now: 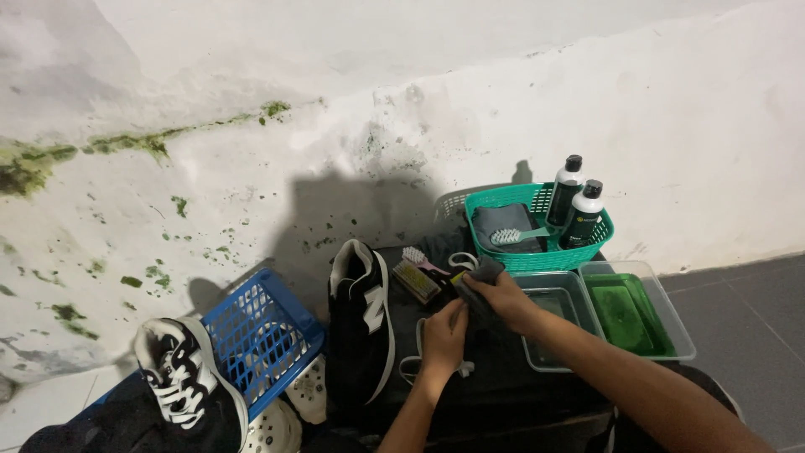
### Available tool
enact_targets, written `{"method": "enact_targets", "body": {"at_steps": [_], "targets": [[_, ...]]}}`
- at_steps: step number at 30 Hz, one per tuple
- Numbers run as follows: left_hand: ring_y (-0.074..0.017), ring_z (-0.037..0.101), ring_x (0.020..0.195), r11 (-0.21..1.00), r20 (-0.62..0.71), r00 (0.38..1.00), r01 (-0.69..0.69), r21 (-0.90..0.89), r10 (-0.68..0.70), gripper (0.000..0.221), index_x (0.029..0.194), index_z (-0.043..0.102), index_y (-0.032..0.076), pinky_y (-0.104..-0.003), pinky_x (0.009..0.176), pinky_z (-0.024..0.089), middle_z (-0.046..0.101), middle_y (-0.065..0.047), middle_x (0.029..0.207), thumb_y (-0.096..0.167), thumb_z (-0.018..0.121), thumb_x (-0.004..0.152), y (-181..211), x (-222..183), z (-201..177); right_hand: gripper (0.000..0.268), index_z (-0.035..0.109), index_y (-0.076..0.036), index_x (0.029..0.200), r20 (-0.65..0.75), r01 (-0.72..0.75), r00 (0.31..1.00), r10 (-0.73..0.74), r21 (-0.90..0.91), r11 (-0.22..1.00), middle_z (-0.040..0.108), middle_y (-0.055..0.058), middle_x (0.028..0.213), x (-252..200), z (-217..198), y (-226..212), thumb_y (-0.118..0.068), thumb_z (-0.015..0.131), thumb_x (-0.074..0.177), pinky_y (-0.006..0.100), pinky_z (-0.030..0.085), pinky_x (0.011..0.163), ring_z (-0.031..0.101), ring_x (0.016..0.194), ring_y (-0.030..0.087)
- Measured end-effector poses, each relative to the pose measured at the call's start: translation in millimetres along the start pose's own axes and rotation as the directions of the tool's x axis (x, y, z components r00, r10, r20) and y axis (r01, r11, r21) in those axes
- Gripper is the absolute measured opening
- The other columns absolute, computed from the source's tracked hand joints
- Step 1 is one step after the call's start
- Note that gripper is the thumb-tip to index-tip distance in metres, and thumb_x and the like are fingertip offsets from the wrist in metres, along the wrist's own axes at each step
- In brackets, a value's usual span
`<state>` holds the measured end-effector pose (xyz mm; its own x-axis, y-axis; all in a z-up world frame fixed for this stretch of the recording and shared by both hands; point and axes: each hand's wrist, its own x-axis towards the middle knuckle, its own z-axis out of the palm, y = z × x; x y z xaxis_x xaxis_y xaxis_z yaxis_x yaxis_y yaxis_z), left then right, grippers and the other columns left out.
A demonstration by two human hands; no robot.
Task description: The person is cleaning white shoe laces by scrubbing them with a grey cloth.
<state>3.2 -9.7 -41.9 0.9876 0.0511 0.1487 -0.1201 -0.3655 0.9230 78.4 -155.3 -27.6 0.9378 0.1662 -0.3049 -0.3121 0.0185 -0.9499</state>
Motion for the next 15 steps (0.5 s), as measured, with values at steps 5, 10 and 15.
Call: {"method": "enact_targets", "body": {"at_steps": [5, 10, 15], "targets": [[-0.0177, 0.073, 0.068, 1.000, 0.035, 0.999, 0.027, -0.011, -0.027, 0.032, 0.123, 0.071, 0.005, -0.032, 0.062, 0.054, 0.081, -0.010, 0.096, 0.020, 0.058, 0.098, 3, -1, -4, 0.026, 0.069, 0.002, 0.112, -0.016, -0.002, 1.000, 0.002, 0.014, 1.000, 0.071, 0.011, 0.098, 0, -3, -3, -0.018, 0.066, 0.096, 0.029, 0.050, 0.073, 0.062, 0.081, 0.016], [-0.0123, 0.057, 0.052, 0.999, 0.066, 0.997, 0.033, 0.003, -0.034, 0.030, 0.121, 0.075, 0.009, -0.030, 0.050, 0.044, 0.076, -0.004, 0.075, 0.012, 0.058, 0.097, 0, -8, -5, 0.036, 0.066, -0.001, 0.123, -0.111, 0.054, 0.993, -0.052, 0.015, 0.998, 0.071, 0.014, 0.100, 25, -22, 2, -0.022, 0.067, 0.094, 0.034, 0.051, 0.076, 0.063, 0.082, 0.021], [-0.0129, 0.051, 0.046, 0.999, 0.160, 0.987, -0.011, 0.037, 0.005, 0.022, 0.114, 0.074, 0.008, -0.033, 0.046, 0.038, 0.068, -0.003, 0.066, 0.016, 0.059, 0.100, 5, -14, -10, 0.031, 0.069, 0.001, 0.116, -0.154, 0.131, 0.978, -0.142, -0.081, 0.988, 0.073, 0.010, 0.101, 20, -26, -9, -0.019, 0.068, 0.093, 0.029, 0.051, 0.075, 0.063, 0.082, 0.015]]}}
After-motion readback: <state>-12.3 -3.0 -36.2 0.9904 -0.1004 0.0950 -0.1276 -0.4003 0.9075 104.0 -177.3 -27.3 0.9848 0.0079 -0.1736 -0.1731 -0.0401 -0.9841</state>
